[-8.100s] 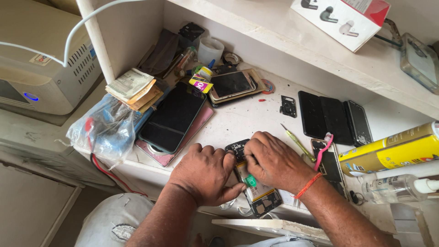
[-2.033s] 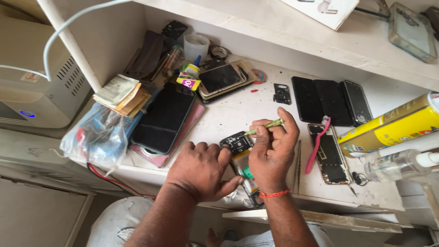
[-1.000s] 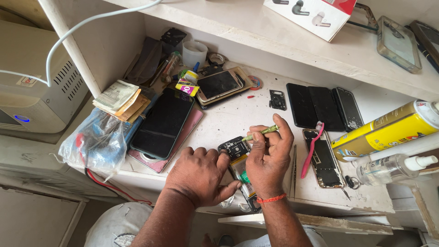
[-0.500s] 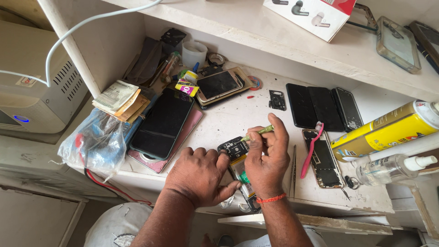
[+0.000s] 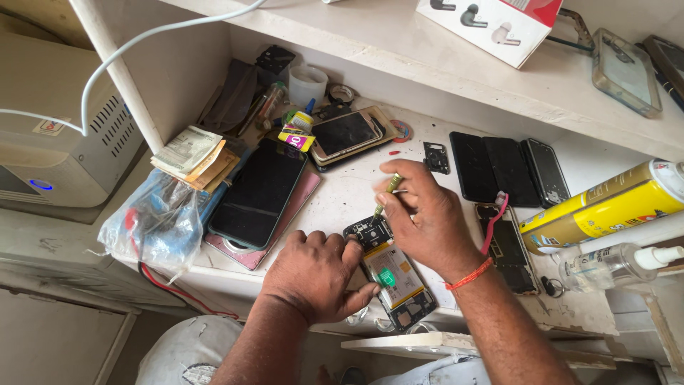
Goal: The person disassembles a smartphone, removes the battery, and uses a screwdriver to adjust internal components. They then reassemble the device by reconnecting the screen and closing the casing.
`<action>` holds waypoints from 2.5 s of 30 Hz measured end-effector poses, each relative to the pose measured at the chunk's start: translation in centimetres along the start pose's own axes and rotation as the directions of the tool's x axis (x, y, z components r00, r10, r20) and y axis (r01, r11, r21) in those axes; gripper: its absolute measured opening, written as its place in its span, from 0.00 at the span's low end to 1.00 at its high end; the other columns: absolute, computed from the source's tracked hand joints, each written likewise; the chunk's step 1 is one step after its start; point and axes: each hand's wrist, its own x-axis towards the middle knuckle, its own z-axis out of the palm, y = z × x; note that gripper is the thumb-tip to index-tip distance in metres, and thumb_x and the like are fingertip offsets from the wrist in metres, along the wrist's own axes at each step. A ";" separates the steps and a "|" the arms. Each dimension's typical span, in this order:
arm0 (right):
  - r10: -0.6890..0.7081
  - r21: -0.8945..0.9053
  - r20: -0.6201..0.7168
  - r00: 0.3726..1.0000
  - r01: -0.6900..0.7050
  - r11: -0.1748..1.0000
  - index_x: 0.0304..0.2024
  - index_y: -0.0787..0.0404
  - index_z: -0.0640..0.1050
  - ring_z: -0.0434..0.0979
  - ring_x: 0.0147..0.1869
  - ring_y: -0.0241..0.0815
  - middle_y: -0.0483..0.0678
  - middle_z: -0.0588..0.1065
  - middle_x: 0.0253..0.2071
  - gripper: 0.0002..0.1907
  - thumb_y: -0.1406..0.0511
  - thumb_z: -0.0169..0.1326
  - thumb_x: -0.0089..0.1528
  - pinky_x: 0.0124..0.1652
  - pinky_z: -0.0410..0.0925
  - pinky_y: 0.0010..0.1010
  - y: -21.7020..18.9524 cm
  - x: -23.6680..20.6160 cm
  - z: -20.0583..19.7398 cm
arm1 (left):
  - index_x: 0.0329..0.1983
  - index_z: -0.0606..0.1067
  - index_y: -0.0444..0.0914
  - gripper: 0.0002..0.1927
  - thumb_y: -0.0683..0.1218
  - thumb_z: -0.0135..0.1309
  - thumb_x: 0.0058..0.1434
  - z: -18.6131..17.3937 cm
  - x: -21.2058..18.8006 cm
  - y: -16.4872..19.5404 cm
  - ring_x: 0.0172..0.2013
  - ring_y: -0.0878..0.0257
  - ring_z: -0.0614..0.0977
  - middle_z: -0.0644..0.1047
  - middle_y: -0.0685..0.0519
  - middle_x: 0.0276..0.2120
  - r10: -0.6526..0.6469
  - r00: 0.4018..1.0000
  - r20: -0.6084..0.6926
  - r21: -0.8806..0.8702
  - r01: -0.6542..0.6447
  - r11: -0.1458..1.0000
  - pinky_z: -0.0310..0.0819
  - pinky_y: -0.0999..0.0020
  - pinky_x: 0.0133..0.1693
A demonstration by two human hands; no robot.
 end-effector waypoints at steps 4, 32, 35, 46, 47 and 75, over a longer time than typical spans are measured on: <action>0.140 -0.436 0.037 0.989 -0.110 0.893 0.47 0.56 0.74 0.85 0.33 0.43 0.53 0.81 0.29 0.17 0.60 0.67 0.61 0.32 0.74 0.33 -0.5 1.0 -0.8 | 0.44 0.73 0.39 0.33 0.72 0.52 0.57 0.0 -0.1 0.0 0.35 0.49 0.80 0.79 0.47 0.34 0.003 1.000 -0.011 0.003 -0.003 1.000 0.69 0.49 0.37; 0.054 -0.070 0.227 0.972 -0.039 0.997 0.61 0.58 0.68 0.85 0.37 0.38 0.49 0.80 0.50 0.27 0.67 0.60 0.60 0.33 0.75 0.28 0.0 0.9 -1.9 | 0.46 0.73 0.39 0.33 0.71 0.51 0.56 -0.2 0.0 0.0 0.34 0.48 0.80 0.79 0.47 0.34 0.006 1.000 -0.002 0.023 -0.006 1.000 0.69 0.49 0.37; 0.022 -0.178 0.211 0.977 0.016 0.984 0.55 0.56 0.73 0.88 0.37 0.36 0.49 0.84 0.32 0.18 0.68 0.60 0.63 0.36 0.77 0.28 0.0 0.7 -1.9 | 0.45 0.73 0.39 0.33 0.72 0.51 0.58 -0.2 -0.1 0.0 0.35 0.48 0.80 0.79 0.47 0.34 0.009 1.000 0.004 0.021 -0.009 1.000 0.69 0.49 0.37; 0.099 -0.172 0.231 0.968 -0.059 0.983 0.51 0.58 0.70 0.89 0.40 0.40 0.51 0.84 0.32 0.18 0.65 0.63 0.62 0.34 0.78 0.30 0.4 1.0 -1.8 | 0.46 0.73 0.40 0.33 0.71 0.52 0.57 0.1 -0.1 0.0 0.35 0.48 0.80 0.79 0.47 0.34 0.027 0.999 -0.037 0.029 -0.026 0.999 0.69 0.49 0.36; 0.078 -0.104 0.247 0.966 -0.054 0.993 0.52 0.59 0.69 0.90 0.41 0.40 0.50 0.84 0.34 0.19 0.66 0.61 0.63 0.35 0.78 0.30 0.6 1.1 -1.9 | 0.47 0.73 0.40 0.33 0.71 0.52 0.56 0.1 -0.1 0.0 0.35 0.48 0.80 0.79 0.47 0.34 0.030 0.998 -0.052 0.033 -0.028 0.999 0.69 0.48 0.36; 0.157 -0.209 0.254 0.954 -0.105 0.972 0.50 0.58 0.71 0.88 0.45 0.41 0.51 0.85 0.37 0.16 0.71 0.58 0.62 0.41 0.79 0.30 0.5 0.9 -1.2 | 0.45 0.73 0.40 0.32 0.72 0.51 0.58 0.0 -0.1 0.1 0.36 0.49 0.80 0.79 0.48 0.35 0.016 1.000 0.000 0.025 -0.016 1.000 0.69 0.49 0.37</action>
